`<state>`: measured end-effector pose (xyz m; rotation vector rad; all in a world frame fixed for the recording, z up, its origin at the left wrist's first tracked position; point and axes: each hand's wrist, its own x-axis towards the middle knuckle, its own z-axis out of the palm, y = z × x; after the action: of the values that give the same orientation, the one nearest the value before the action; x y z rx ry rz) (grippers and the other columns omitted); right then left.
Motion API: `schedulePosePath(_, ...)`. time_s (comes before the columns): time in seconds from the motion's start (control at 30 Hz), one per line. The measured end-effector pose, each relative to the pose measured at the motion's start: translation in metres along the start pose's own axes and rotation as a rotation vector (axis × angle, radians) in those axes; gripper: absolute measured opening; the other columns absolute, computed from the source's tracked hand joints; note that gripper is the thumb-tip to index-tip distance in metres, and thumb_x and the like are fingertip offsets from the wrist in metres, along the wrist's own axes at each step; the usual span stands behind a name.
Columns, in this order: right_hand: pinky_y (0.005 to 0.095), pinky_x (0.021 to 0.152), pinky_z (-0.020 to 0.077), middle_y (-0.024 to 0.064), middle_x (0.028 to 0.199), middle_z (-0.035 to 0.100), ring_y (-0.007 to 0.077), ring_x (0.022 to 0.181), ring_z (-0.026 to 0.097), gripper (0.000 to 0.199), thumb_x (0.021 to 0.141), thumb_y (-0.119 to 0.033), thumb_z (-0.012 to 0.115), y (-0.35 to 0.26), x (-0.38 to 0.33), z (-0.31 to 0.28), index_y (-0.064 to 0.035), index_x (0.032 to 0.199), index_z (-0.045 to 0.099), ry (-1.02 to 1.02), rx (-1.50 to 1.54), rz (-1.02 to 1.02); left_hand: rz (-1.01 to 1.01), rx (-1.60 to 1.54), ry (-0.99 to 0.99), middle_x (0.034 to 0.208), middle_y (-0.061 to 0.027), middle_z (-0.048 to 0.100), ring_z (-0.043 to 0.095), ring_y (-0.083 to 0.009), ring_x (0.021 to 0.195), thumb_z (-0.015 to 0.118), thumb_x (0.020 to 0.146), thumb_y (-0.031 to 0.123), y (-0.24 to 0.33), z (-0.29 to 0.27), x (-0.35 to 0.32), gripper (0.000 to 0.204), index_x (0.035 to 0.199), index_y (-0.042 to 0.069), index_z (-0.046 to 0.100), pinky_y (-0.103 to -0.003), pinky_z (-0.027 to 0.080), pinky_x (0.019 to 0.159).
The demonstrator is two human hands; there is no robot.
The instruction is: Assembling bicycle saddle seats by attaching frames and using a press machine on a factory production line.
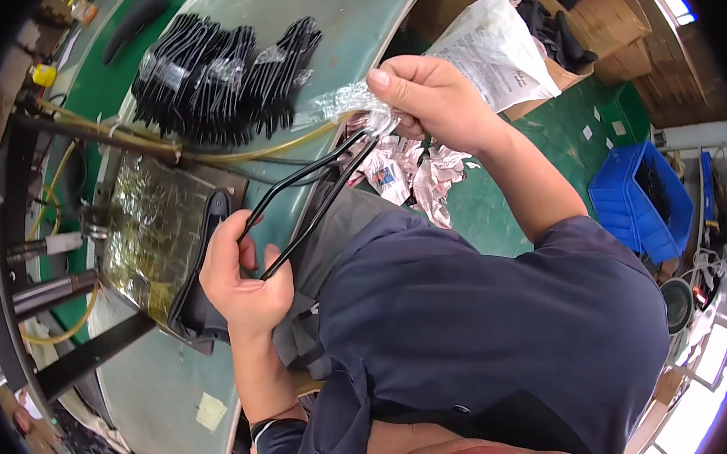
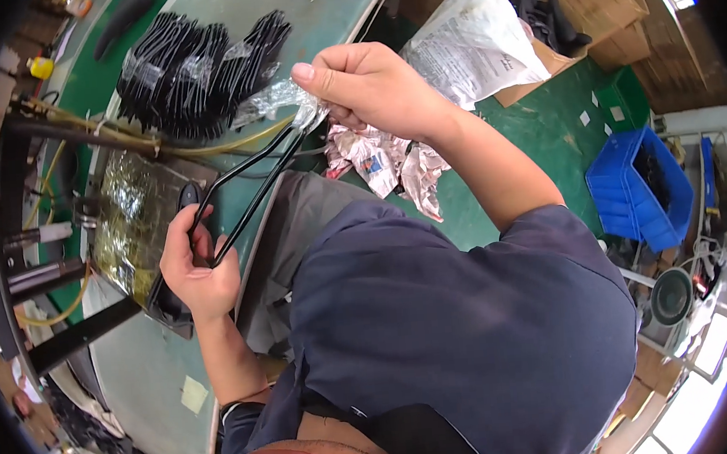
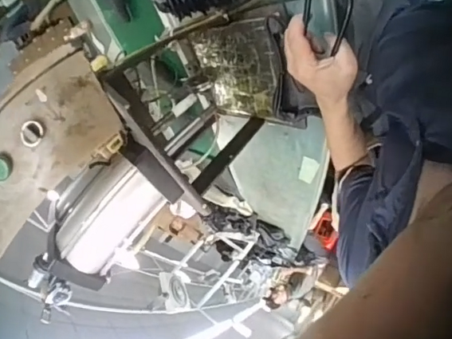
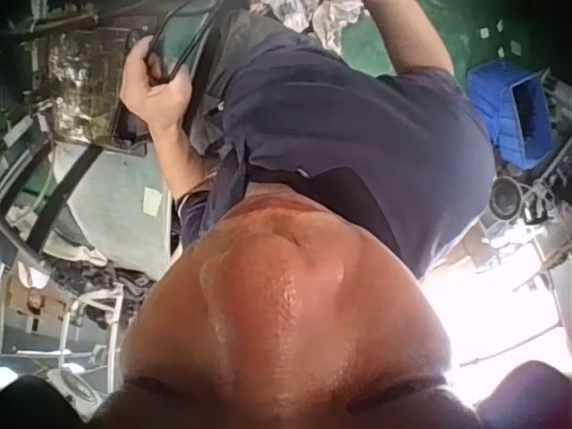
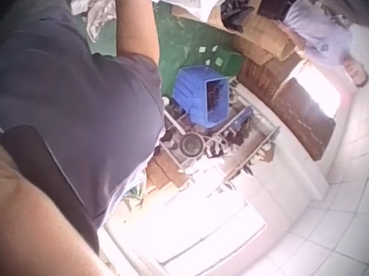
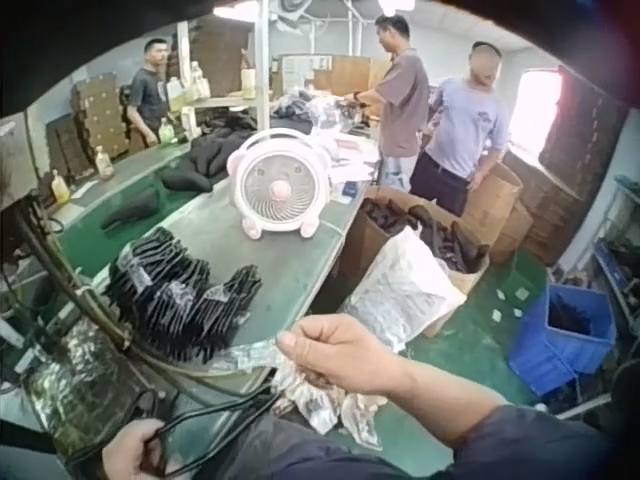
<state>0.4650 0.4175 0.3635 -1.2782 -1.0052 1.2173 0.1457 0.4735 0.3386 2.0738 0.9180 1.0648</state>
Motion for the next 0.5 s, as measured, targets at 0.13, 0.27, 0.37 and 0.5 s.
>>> schedulePosePath(0.13,0.0222,0.050,0.0394,-0.0045,0.063,0.055,0.0033,0.055,0.051,0.050,0.108,-0.046,0.070,-0.001,0.014,0.025,-0.0101,0.074,0.058,0.049,-0.071,-0.071,-0.131,-0.119,-0.001,0.076,0.0019,0.042,0.035,-0.0082,0.065,0.066,0.065,-0.007,-0.008,-0.002,-0.013,0.050,0.114,-0.001,0.071,-0.023,0.030,0.061)
schedulePosePath(0.27,0.0256,0.045,0.0353,-0.0021,0.059,0.051,0.0064,0.049,0.046,0.055,0.107,-0.054,0.068,0.003,0.019,0.039,-0.0100,0.076,0.056,0.027,0.060,0.040,-0.234,-0.300,-0.005,0.078,0.0048,0.041,0.034,-0.0060,0.069,0.064,0.069,-0.010,-0.004,0.001,-0.020,0.051,0.119,-0.004,0.068,-0.019,0.028,0.067)
schedulePosePath(0.37,0.0268,0.045,0.0361,-0.0005,0.060,0.052,0.0074,0.050,0.046,0.056,0.109,-0.054,0.064,0.017,0.020,0.038,-0.0089,0.076,0.055,-0.065,0.300,-0.076,-0.310,-0.374,0.050,0.080,0.0058,0.041,0.036,-0.0046,0.070,0.065,0.073,-0.012,0.002,0.003,-0.020,0.050,0.122,-0.005,0.066,-0.018,0.030,0.069)
schedulePosePath(0.5,0.0261,0.048,0.0381,-0.0001,0.063,0.055,0.0075,0.054,0.049,0.051,0.110,-0.043,0.067,0.019,0.011,0.046,-0.0086,0.075,0.054,-0.130,0.191,-0.185,-0.421,-0.548,0.087,0.082,0.0051,0.050,0.039,-0.0033,0.070,0.065,0.077,-0.014,-0.008,0.009,-0.019,0.048,0.124,-0.006,0.064,-0.020,0.034,0.068)
